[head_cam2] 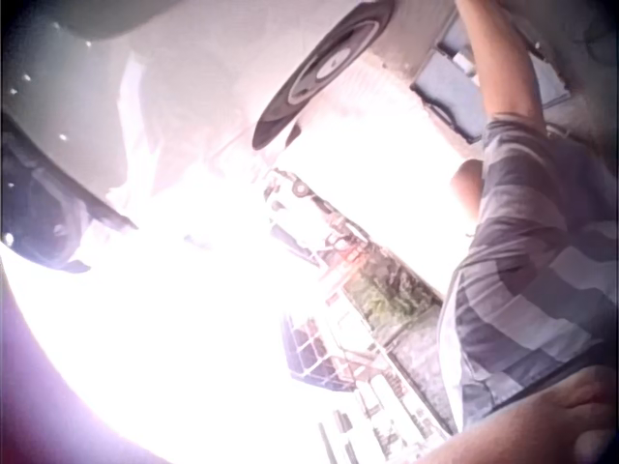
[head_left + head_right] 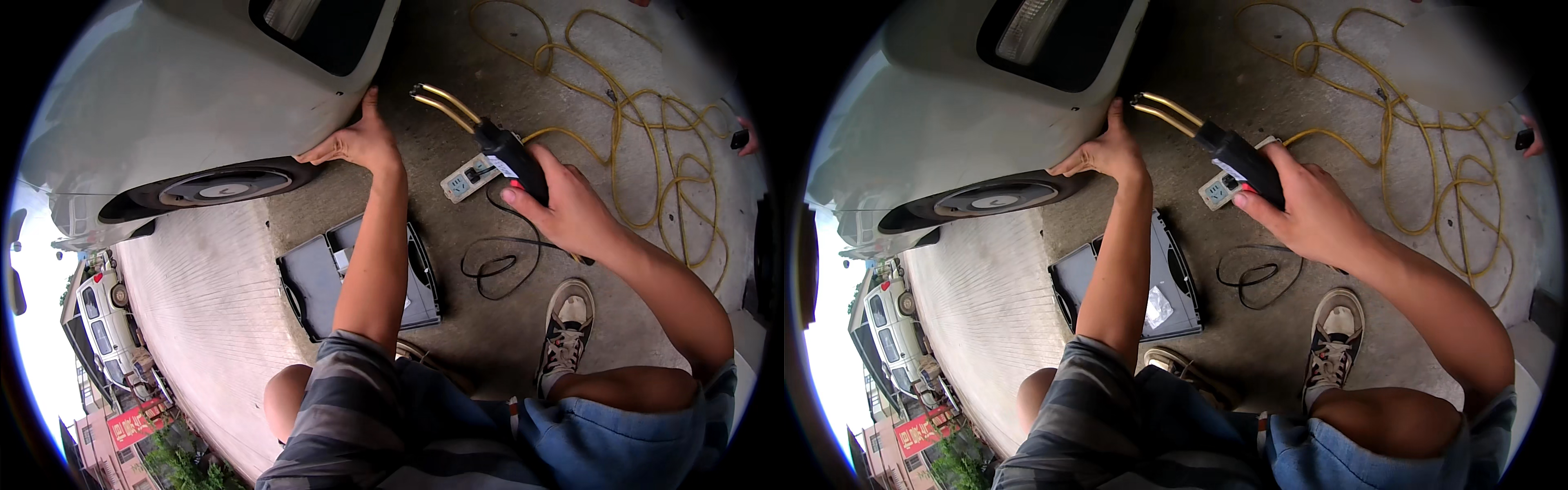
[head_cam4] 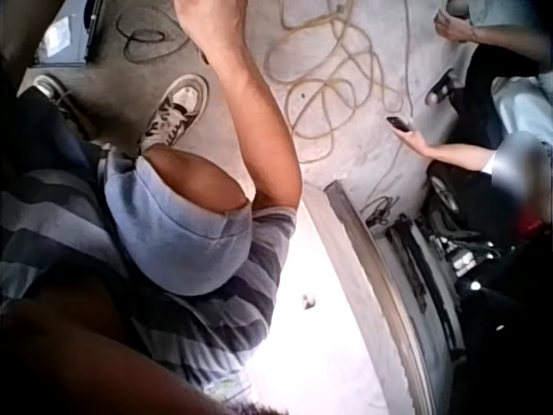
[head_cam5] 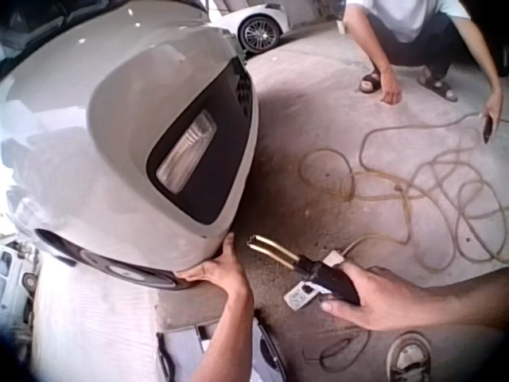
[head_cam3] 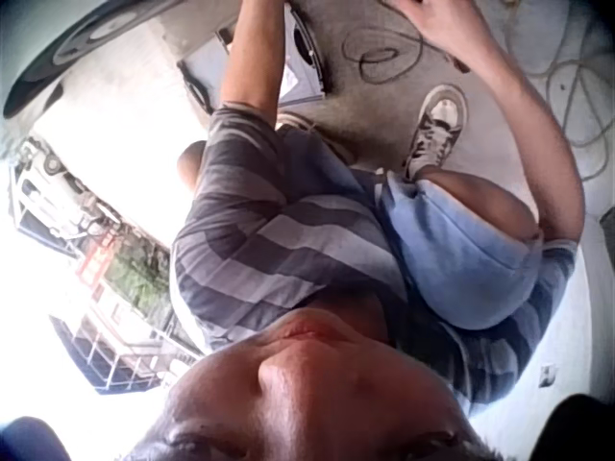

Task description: The person repairs a car bumper using a plastic welding tool to melt staples into the damaged plastic, handling small metal staples one at a time and pressing them into the bumper surface.

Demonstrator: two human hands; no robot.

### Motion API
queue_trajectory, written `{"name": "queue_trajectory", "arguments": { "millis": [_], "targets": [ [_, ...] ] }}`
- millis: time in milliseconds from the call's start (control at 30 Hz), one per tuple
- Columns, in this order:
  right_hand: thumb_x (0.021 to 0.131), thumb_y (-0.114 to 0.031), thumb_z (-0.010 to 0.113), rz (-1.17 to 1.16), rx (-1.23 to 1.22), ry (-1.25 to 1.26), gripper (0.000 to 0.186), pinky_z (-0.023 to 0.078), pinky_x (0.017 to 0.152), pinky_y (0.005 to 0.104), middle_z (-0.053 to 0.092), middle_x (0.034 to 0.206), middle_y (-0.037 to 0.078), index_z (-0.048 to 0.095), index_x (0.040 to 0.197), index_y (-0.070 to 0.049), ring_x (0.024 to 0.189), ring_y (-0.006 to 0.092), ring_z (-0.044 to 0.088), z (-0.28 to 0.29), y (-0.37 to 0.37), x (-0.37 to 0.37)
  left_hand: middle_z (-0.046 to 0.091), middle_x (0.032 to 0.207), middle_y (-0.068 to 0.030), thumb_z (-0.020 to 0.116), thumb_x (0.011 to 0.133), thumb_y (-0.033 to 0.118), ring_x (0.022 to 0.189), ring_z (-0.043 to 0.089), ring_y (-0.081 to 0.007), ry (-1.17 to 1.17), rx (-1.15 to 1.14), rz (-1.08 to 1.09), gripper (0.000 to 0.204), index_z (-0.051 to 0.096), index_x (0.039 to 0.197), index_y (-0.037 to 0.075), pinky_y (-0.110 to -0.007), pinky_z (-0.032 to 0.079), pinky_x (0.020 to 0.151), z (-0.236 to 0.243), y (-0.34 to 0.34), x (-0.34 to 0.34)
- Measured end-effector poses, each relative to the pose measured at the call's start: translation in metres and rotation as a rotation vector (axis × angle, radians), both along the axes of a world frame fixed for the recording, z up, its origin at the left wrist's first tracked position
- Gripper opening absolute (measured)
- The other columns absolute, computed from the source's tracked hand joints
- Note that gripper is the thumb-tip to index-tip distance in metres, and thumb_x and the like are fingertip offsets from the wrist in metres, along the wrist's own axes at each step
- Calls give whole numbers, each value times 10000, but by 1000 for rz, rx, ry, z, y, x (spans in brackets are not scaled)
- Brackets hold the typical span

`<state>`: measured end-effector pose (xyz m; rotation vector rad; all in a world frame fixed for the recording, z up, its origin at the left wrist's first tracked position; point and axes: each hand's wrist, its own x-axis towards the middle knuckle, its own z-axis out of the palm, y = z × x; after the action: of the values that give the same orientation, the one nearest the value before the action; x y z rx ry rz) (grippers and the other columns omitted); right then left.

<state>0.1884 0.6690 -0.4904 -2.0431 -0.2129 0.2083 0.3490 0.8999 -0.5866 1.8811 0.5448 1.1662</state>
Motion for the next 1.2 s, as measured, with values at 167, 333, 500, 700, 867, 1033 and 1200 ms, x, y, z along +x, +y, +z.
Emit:
{"name": "queue_trajectory", "arguments": {
  "millis": [167, 333, 500, 700, 867, 1033, 1200],
  "targets": [
    [915, -313, 611, 20, -216, -45, 408, 483, 713, 520, 645, 841, 245, 436, 1132, -16, 820, 450, 631, -2, 30, 22, 176, 1314, -349, 953, 532, 297, 1237, 258, -416, -25, 5, 30, 1469, -174, 1351, -169, -467, 240, 1097, 8, -6, 1],
    [921, -326, 603, 123, -402, -20, 400, 475, 739, 529, 643, 839, 245, 431, 1119, -24, 806, 457, 628, 36, 20, 34, 75, 1378, -340, 964, 510, 275, 1297, 189, -411, -41, -146, -31, 1538, -259, 1342, -151, -445, 165, 1146, 15, -13, 0],
    [929, -333, 595, 230, -600, -28, 405, 478, 744, 520, 647, 845, 243, 423, 1150, -41, 798, 451, 631, 79, 24, 40, -17, 1441, -363, 973, 452, 329, 1355, 98, -470, -69, -147, 45, 1610, -278, 1368, -106, -537, 144, 1130, 11, -12, 6],
    [936, -325, 572, 210, -730, -163, 407, 492, 742, 508, 657, 854, 231, 419, 1191, -48, 812, 431, 642, 94, 48, 30, -125, 1460, -338, 967, 484, 341, 1374, -14, -513, -27, -158, -15, 1669, -448, 1326, 70, -600, 98, 1129, 4, -8, 8],
    [925, -344, 549, 62, -822, -132, 417, 510, 726, 519, 658, 838, 240, 424, 1190, -47, 804, 440, 646, 85, 65, 38, -88, 1450, -356, 968, 482, 344, 1367, 5, -521, -53, -121, 13, 1659, -420, 1335, 30, -632, 113, 1112, 9, -9, 6],
    [919, -333, 545, 120, -862, -91, 393, 511, 722, 528, 654, 805, 247, 425, 1150, -38, 790, 453, 645, 75, 67, 39, -27, 1438, -373, 977, 442, 353, 1346, 74, -518, -26, -178, 11, 1644, -329, 1360, -39, -607, 128, 1122, 10, -9, 5],
    [904, -331, 555, 87, -855, -117, 389, 509, 729, 534, 652, 781, 247, 431, 1124, -35, 790, 464, 640, 69, 67, 42, 1, 1431, -378, 978, 436, 347, 1342, 94, -516, -84, -166, 38, 1618, -270, 1379, -65, -579, 133, 1133, 11, -10, 6]
  ]
}}
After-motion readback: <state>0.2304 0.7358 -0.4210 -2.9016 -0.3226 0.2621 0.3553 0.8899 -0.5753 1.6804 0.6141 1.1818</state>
